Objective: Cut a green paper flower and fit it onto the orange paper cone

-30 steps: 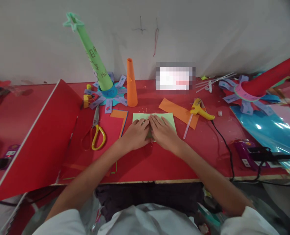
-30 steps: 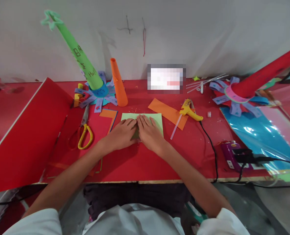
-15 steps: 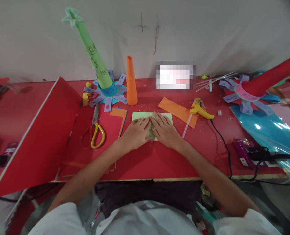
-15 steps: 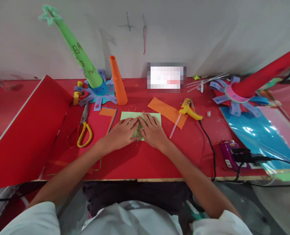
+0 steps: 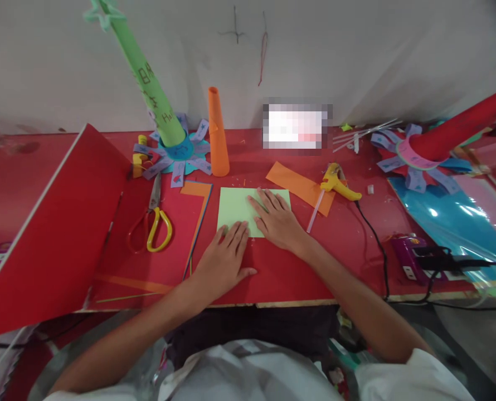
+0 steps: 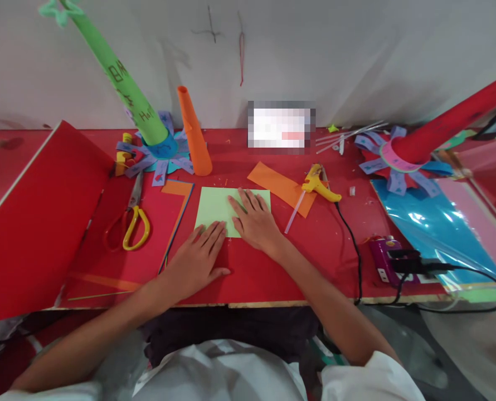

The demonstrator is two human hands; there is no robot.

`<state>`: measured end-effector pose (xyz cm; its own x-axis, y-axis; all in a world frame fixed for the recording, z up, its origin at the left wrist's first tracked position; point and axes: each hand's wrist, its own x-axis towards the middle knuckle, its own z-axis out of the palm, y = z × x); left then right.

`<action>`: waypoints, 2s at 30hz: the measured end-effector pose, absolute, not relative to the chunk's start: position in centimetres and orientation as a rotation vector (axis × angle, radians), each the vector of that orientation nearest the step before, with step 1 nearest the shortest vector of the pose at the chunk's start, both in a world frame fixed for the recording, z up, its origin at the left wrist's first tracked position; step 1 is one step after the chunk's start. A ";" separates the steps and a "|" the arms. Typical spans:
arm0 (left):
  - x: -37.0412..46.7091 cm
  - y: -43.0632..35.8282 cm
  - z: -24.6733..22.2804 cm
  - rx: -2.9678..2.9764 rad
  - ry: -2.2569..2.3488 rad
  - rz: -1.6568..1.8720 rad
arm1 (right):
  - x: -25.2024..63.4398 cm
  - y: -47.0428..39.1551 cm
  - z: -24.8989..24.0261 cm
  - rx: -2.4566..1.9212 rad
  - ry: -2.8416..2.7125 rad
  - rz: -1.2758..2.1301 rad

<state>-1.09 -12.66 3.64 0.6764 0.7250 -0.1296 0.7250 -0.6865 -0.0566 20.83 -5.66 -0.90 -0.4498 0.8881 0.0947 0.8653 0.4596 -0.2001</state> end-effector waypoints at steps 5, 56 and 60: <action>-3.7 -14.0 3.5 -2.851 -1.289 0.175 | 20.9 -5.6 -0.9 -1.546 -2.530 0.192; -1.7 -2.8 -1.1 -2.939 -1.251 -0.295 | 24.3 -13.4 -0.2 -1.124 -2.733 0.258; -1.7 -2.8 -1.4 -2.935 -1.240 -0.333 | 25.6 -15.1 0.4 -1.200 -2.729 0.222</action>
<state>-1.73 -2.76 -1.37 0.6790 0.7150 0.1664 0.7023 -0.6987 0.1366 25.59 -15.06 0.36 -0.6679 0.7400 0.0787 0.7176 0.6685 -0.1956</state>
